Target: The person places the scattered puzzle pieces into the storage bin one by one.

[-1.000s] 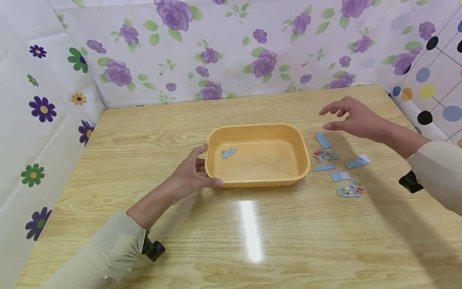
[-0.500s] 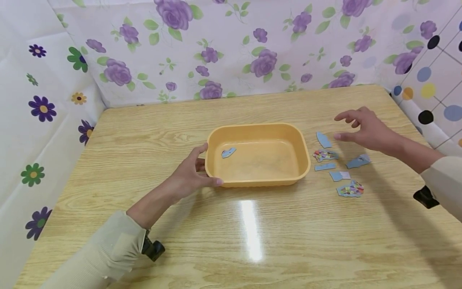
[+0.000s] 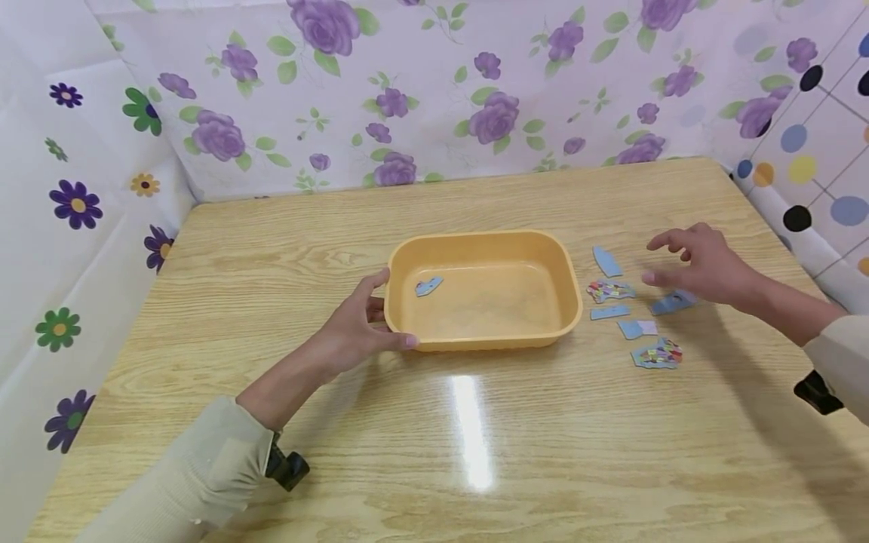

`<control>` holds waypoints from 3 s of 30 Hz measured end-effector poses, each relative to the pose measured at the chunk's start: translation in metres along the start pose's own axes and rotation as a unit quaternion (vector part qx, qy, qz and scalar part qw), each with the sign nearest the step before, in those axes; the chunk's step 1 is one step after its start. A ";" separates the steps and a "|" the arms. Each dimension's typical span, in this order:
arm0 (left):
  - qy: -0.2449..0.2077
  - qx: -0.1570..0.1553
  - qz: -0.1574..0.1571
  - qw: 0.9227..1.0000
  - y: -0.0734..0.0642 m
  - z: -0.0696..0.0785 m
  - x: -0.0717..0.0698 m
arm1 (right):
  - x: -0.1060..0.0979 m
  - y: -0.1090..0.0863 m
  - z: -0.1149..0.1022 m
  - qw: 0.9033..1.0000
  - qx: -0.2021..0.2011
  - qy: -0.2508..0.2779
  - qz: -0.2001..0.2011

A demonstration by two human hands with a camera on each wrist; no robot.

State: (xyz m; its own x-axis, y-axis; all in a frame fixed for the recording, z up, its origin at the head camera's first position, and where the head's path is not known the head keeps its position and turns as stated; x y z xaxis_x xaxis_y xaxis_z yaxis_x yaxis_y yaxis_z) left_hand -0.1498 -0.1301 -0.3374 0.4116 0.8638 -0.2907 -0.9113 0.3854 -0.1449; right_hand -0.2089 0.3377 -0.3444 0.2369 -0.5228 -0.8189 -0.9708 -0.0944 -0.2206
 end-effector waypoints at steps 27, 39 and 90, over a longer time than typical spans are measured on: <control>0.008 -0.006 0.003 1.000 0.002 -0.001 0.000 | 0.035 -0.036 0.036 0.986 0.082 -0.064 0.129; 0.003 -0.012 0.005 1.000 0.002 -0.002 0.000 | 0.041 -0.041 0.035 0.979 0.125 -0.059 0.150; -0.010 -0.007 0.001 1.000 -0.001 -0.002 -0.001 | 0.047 -0.043 0.037 0.989 -0.019 -0.028 0.144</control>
State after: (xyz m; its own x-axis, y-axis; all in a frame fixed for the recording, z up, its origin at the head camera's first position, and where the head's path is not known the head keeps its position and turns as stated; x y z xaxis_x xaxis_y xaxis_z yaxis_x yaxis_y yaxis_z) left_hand -0.1497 -0.1320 -0.3392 0.4086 0.8714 -0.2716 -0.9121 0.3784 -0.1582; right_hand -0.1542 0.3481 -0.3932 -0.0499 -0.4849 -0.8732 -0.9987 0.0196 0.0462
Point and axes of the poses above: each hand's wrist, its own y-axis towards the middle knuckle, its own x-axis out of the palm, z = x × y, the point moved 2 cm from there along y, towards the middle knuckle, and after that the axes turned 10 degrees about x, right-handed, at the moved point
